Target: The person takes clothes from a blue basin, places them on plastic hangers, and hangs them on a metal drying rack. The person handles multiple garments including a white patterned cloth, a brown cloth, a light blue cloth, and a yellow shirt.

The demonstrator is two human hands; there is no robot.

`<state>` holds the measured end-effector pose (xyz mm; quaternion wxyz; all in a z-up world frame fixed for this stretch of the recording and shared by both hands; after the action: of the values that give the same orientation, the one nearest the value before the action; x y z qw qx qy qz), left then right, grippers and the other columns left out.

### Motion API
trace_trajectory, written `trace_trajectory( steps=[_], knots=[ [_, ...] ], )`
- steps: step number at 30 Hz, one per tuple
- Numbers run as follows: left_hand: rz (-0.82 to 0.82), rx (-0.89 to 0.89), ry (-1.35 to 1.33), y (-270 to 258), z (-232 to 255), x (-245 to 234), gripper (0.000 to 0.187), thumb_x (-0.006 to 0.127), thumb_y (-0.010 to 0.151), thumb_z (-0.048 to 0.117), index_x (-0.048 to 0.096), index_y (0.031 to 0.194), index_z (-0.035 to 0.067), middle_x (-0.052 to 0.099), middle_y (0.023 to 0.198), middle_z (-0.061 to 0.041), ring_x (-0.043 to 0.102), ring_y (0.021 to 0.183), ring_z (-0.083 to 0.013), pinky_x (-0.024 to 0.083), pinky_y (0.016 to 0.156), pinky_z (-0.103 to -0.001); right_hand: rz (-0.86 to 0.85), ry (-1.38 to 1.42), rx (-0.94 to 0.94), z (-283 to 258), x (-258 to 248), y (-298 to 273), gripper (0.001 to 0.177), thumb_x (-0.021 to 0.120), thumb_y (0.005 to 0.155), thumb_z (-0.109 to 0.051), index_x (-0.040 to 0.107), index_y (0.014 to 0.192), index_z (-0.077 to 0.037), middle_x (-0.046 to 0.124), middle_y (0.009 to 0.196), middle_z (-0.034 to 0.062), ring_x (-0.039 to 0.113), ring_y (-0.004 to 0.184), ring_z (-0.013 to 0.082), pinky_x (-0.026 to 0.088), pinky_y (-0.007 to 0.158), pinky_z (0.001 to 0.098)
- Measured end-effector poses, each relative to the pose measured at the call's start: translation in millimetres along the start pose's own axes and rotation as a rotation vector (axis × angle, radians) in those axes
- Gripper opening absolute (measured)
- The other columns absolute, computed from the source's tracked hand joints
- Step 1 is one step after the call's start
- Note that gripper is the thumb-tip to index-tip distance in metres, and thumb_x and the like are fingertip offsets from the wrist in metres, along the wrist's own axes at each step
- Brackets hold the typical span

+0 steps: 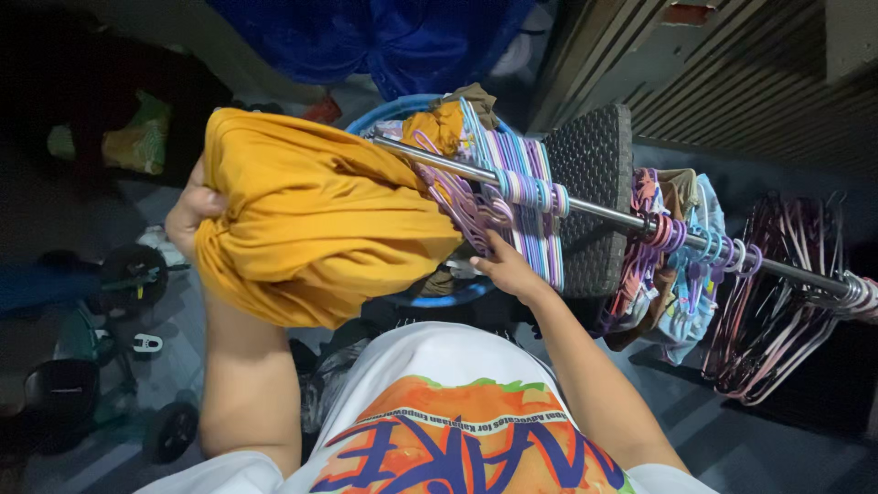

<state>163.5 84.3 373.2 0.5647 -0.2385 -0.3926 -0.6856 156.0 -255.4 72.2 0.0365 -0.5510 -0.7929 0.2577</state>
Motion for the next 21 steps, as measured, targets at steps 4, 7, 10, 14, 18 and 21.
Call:
trace_trajectory(
  steps=[4, 7, 10, 14, 18, 21],
  knots=[
    [-0.130, 0.060, 0.129, -7, 9, -1, 0.064, 0.052, 0.084, 0.013, 0.055, 0.141, -0.015, 0.065, 0.132, -0.029, 0.066, 0.124, -0.0369, 0.048, 0.118, -0.050, 0.057, -0.040, -0.047, 2, -2, 9, 0.071, 0.069, 0.091, -0.023, 0.040, 0.153, -0.005, 0.064, 0.138, 0.0171, 0.066, 0.118, 0.0274, 0.052, 0.099, 0.0355],
    [-0.057, 0.110, 0.232, -27, 20, -8, 0.063, 0.052, 0.084, 0.013, 0.054, 0.141, -0.014, 0.065, 0.132, -0.028, 0.066, 0.124, -0.0369, 0.049, 0.118, -0.050, 0.153, -0.093, -0.220, -5, -8, 21, 0.061, 0.071, 0.090, -0.020, 0.048, 0.142, 0.000, 0.066, 0.129, 0.0195, 0.068, 0.113, 0.0276, 0.054, 0.093, 0.0371],
    [0.006, 0.150, 0.290, -46, 30, -10, 0.061, 0.052, 0.085, 0.012, 0.054, 0.140, -0.014, 0.064, 0.132, -0.028, 0.065, 0.123, -0.0369, 0.049, 0.118, -0.050, 0.297, -0.280, -0.121, 10, -20, 32, 0.037, 0.071, 0.090, -0.020, 0.068, 0.122, 0.000, 0.075, 0.106, 0.0218, 0.072, 0.097, 0.0351, 0.054, 0.087, 0.0424],
    [0.082, 0.203, 0.362, -61, 51, -12, 0.060, 0.052, 0.085, 0.012, 0.053, 0.139, -0.013, 0.064, 0.132, -0.028, 0.065, 0.123, -0.0370, 0.049, 0.118, -0.051, 0.510, -0.470, -0.186, 5, -25, 32, 0.023, 0.075, 0.086, -0.019, 0.073, 0.095, 0.002, 0.072, 0.092, 0.0258, 0.069, 0.091, 0.0431, 0.053, 0.082, 0.0494],
    [0.144, 0.239, 0.425, -64, 71, -17, 0.058, 0.052, 0.085, 0.012, 0.052, 0.138, -0.012, 0.063, 0.132, -0.027, 0.065, 0.122, -0.0370, 0.049, 0.117, -0.051, 0.638, -0.539, -0.170, 5, -18, 25, 0.021, 0.075, 0.089, -0.019, 0.071, 0.086, 0.001, 0.070, 0.086, 0.0261, 0.067, 0.085, 0.0451, 0.052, 0.079, 0.0529],
    [0.190, 0.244, 0.463, -60, 82, -21, 0.057, 0.052, 0.086, 0.012, 0.052, 0.138, -0.012, 0.063, 0.132, -0.027, 0.064, 0.122, -0.0370, 0.050, 0.117, -0.051, 0.734, -0.480, -0.182, 6, -15, 15, 0.022, 0.076, 0.089, -0.019, 0.068, 0.085, 0.001, 0.069, 0.083, 0.0254, 0.066, 0.081, 0.0455, 0.051, 0.076, 0.0538]
  ],
)
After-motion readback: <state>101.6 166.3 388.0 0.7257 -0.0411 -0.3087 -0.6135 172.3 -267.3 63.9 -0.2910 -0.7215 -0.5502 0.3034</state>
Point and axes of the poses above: each hand's wrist, its own y-axis towards the middle knuckle, its own x-axis out of the palm, z = x × y, the point moved 9 cm from there along y, towards the middle knuckle
